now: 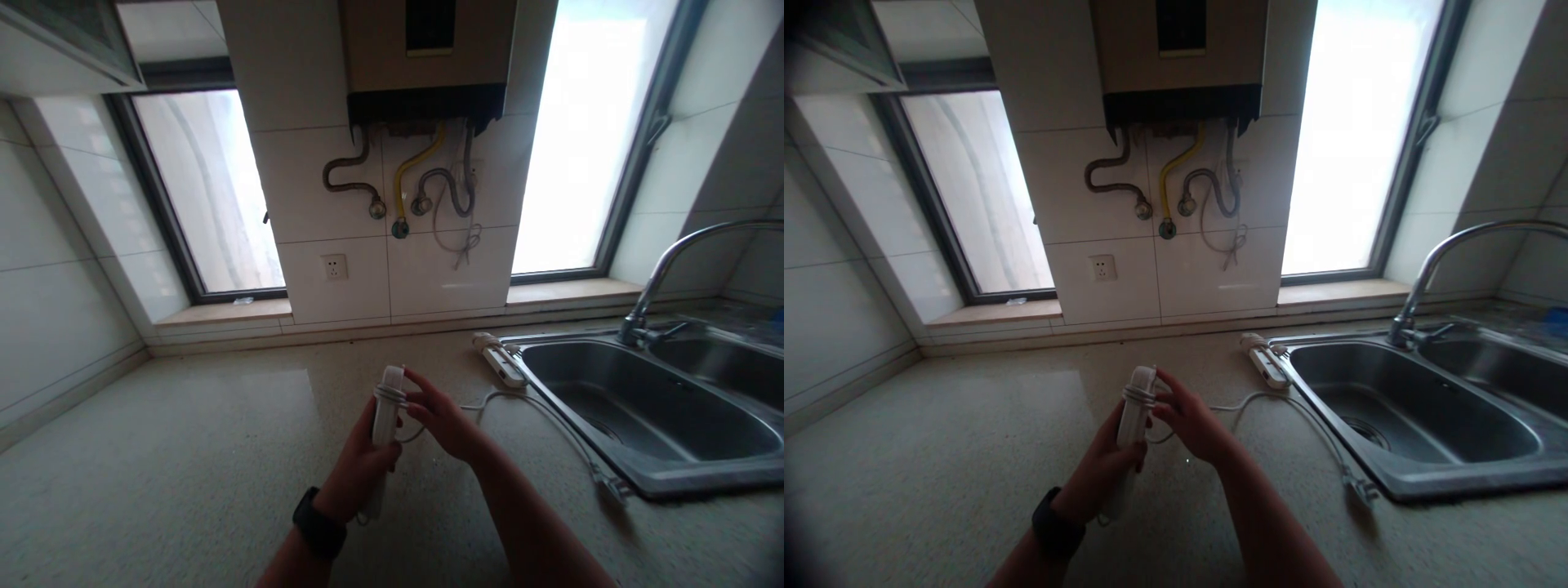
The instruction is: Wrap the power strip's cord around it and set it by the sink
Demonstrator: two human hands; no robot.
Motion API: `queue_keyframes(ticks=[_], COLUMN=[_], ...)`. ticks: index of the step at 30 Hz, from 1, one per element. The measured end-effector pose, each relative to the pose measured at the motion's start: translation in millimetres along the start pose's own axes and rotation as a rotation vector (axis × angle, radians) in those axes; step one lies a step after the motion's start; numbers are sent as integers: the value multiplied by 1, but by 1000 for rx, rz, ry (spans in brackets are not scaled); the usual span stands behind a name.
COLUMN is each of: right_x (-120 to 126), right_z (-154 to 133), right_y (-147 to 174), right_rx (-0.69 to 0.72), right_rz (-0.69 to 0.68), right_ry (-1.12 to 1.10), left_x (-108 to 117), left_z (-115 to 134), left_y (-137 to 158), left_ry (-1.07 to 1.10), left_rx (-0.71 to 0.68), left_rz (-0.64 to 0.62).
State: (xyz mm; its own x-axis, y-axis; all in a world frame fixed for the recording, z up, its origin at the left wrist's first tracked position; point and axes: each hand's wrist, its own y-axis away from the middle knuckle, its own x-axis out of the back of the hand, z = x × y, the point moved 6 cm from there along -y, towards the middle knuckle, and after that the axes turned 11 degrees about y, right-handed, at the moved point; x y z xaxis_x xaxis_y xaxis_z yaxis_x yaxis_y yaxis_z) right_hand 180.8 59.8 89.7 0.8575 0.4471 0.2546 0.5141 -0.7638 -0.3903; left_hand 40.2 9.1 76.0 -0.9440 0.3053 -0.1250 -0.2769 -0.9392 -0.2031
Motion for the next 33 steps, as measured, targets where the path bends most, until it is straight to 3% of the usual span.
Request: queue_keyframes(ticks=[4, 8, 17, 19, 24, 33], right_x=[-2, -1, 0, 0, 6, 8], right_z=[-5, 0, 1, -5, -32, -41], right_y=[-4, -7, -3, 0, 7, 16], right_rx=[34, 26, -25, -10, 155, 337], right_rz=[-32, 17, 54, 71, 192, 295], right_ry=[-127, -115, -42, 40, 483, 802], left_x=[-6, -13, -24, -24, -23, -25], left_z=[-4, -8, -9, -7, -10, -13], left_y=[4, 7, 11, 11, 11, 12], left_ry=[250, 458, 692, 727, 767, 832], left_rx=[64, 85, 75, 69, 100, 147], left_rz=[-35, -97, -286, -323, -361, -434])
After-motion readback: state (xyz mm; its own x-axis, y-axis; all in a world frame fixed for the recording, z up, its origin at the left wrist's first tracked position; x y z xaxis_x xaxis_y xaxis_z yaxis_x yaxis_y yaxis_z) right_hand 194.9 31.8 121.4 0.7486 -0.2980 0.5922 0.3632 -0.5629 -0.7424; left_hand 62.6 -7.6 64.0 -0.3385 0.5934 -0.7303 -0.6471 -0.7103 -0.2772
